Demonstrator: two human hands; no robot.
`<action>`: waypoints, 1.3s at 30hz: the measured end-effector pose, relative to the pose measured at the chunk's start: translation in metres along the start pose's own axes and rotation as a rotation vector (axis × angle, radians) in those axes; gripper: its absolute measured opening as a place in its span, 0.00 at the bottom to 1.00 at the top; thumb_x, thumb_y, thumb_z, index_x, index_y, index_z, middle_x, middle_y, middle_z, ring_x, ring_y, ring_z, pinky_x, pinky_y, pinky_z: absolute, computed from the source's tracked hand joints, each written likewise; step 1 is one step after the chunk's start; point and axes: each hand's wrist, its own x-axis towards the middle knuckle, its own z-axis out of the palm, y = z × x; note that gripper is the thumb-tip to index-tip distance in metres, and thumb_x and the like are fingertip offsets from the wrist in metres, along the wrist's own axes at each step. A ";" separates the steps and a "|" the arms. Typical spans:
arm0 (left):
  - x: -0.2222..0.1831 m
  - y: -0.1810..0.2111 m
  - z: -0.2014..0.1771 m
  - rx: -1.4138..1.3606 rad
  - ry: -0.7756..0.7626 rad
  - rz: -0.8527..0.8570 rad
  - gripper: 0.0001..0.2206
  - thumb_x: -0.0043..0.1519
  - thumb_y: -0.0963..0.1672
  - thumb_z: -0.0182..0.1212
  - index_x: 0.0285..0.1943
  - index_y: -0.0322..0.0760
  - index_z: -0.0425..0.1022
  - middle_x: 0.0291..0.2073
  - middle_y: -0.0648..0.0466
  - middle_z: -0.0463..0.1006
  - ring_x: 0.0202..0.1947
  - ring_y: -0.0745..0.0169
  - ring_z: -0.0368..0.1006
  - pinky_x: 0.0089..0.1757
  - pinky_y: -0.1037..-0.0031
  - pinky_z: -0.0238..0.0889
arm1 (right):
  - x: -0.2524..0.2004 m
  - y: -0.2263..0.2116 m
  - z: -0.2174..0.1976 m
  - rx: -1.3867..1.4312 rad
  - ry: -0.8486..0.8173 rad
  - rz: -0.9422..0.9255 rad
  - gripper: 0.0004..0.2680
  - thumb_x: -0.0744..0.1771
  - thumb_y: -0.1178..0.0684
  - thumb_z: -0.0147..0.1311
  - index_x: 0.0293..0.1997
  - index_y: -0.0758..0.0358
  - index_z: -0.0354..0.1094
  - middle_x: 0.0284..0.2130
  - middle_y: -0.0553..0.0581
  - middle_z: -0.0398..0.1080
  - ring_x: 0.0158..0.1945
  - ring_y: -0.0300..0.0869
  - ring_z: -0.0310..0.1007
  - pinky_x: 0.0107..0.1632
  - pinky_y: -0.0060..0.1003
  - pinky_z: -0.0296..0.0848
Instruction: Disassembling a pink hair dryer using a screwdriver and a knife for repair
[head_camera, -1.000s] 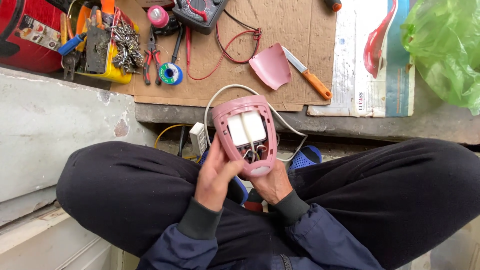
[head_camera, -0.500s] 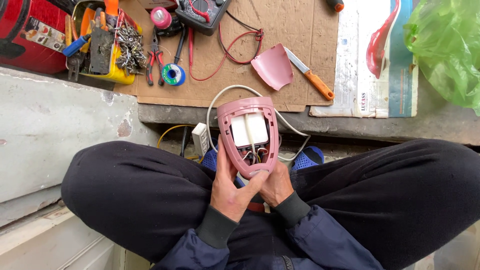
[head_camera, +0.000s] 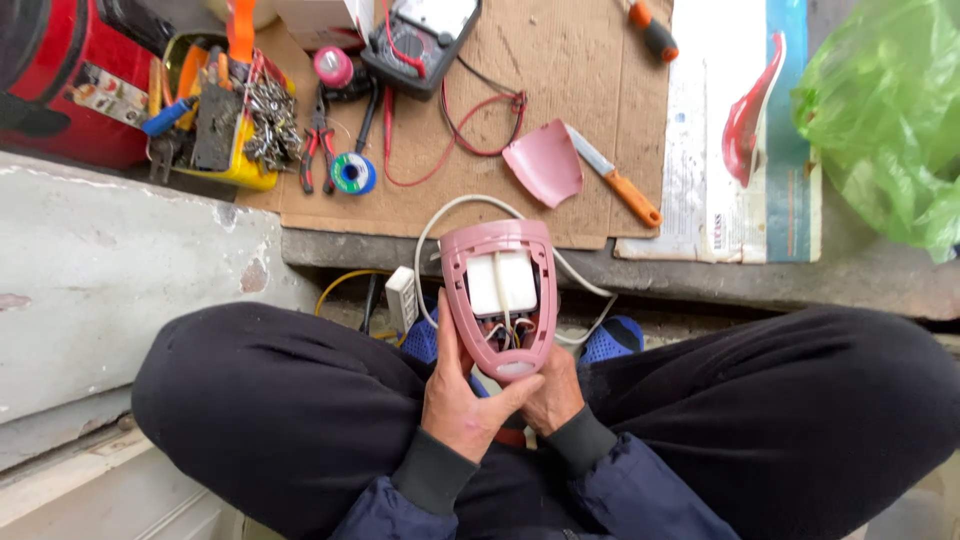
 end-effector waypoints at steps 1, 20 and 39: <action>0.000 0.000 0.000 0.060 -0.005 0.015 0.62 0.48 0.44 0.82 0.88 0.34 0.35 0.72 0.33 0.73 0.62 0.45 0.83 0.52 0.67 0.80 | 0.003 -0.001 -0.001 -0.003 0.004 -0.014 0.12 0.57 0.62 0.71 0.42 0.69 0.78 0.33 0.56 0.84 0.34 0.41 0.81 0.38 0.36 0.81; 0.053 -0.033 -0.004 -0.531 -0.109 -0.298 0.25 0.67 0.53 0.57 0.57 0.24 0.80 0.37 0.49 0.76 0.34 0.60 0.71 0.37 0.71 0.66 | -0.001 -0.048 -0.019 -0.041 -0.008 -0.204 0.19 0.61 0.55 0.71 0.56 0.69 0.76 0.46 0.59 0.86 0.42 0.43 0.88 0.41 0.36 0.86; 0.105 0.073 0.008 -0.862 -0.801 -0.398 0.34 0.55 0.45 0.75 0.74 0.35 0.72 0.60 0.43 0.81 0.57 0.56 0.77 0.58 0.70 0.72 | 0.015 -0.099 -0.071 0.850 0.256 0.496 0.34 0.61 0.77 0.48 0.79 0.67 0.59 0.62 0.75 0.68 0.61 0.64 0.66 0.66 0.62 0.62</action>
